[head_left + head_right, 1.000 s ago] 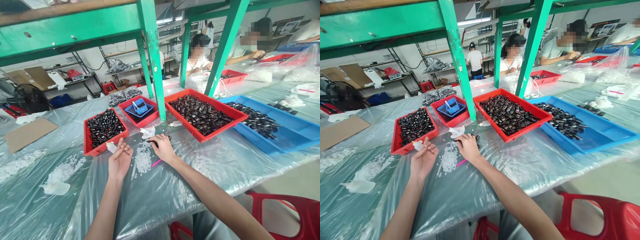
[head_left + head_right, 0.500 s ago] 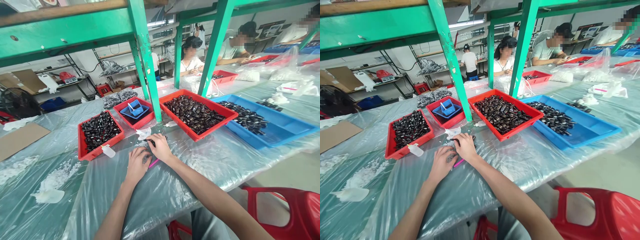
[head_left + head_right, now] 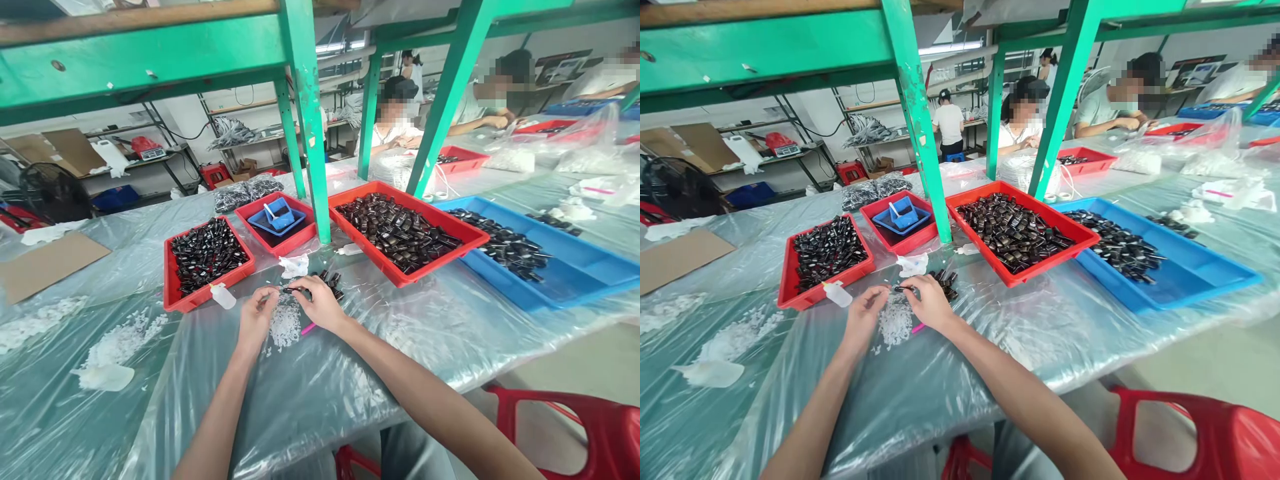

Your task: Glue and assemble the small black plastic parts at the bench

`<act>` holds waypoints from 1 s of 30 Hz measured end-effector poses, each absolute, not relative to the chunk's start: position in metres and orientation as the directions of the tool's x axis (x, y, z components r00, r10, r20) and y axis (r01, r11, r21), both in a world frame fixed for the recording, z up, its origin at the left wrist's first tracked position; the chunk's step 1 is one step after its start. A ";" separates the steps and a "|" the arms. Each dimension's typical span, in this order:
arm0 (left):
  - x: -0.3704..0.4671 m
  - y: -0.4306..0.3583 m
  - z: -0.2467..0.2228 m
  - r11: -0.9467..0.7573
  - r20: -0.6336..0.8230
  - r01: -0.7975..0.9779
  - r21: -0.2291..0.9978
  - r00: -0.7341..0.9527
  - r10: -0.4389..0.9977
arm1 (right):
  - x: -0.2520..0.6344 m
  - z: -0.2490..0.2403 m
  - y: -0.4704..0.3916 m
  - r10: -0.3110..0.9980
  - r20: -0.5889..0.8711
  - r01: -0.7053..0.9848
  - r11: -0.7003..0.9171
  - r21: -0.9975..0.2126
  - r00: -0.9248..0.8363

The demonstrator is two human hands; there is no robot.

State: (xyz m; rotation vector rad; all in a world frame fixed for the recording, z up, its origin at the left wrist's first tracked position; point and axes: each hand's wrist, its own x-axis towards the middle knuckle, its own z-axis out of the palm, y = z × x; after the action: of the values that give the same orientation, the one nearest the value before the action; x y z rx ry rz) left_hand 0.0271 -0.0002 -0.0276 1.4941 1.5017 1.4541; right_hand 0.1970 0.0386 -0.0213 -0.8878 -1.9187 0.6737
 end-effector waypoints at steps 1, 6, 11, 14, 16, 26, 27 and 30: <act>0.024 0.001 -0.027 -0.176 0.228 0.223 0.959 -0.237 0.944 | 0.196 -0.021 0.037 0.794 0.490 0.294 0.595 -0.748 -0.361; 0.024 0.000 -0.023 -0.109 0.116 0.044 0.993 -0.224 0.968 | 0.194 -0.018 0.032 0.802 0.461 0.252 0.569 -0.783 -0.380; 0.027 -0.002 -0.020 -0.107 0.114 0.043 0.993 -0.215 0.970 | 0.194 -0.016 0.031 0.806 0.450 0.242 0.559 -0.793 -0.386; 0.026 -0.002 -0.020 -0.097 0.102 0.033 0.995 -0.207 0.973 | 0.195 -0.016 0.031 0.804 0.448 0.245 0.560 -0.791 -0.391; 0.025 -0.003 -0.020 -0.102 0.106 0.028 0.994 -0.206 0.973 | 0.195 -0.016 0.031 0.811 0.443 0.257 0.554 -0.792 -0.382; 0.023 -0.003 -0.023 -0.105 0.111 0.050 0.993 -0.147 0.983 | 0.196 -0.017 0.031 0.794 0.456 0.246 0.574 -0.781 -0.401; 0.024 -0.003 -0.022 -0.102 0.109 0.055 0.993 -0.141 0.984 | 0.197 -0.017 0.031 0.784 0.465 0.245 0.586 -0.773 -0.411; 0.026 -0.004 -0.021 -0.106 0.118 0.097 0.990 -0.119 0.986 | 0.199 -0.017 0.031 0.757 0.491 0.238 0.621 -0.747 -0.431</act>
State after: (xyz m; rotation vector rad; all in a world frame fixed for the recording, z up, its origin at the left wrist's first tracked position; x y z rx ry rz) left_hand 0.0259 -0.0041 -0.0207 1.2992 1.3142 1.3419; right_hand 0.1995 0.0314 -0.0175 -0.7850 -1.9721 0.7512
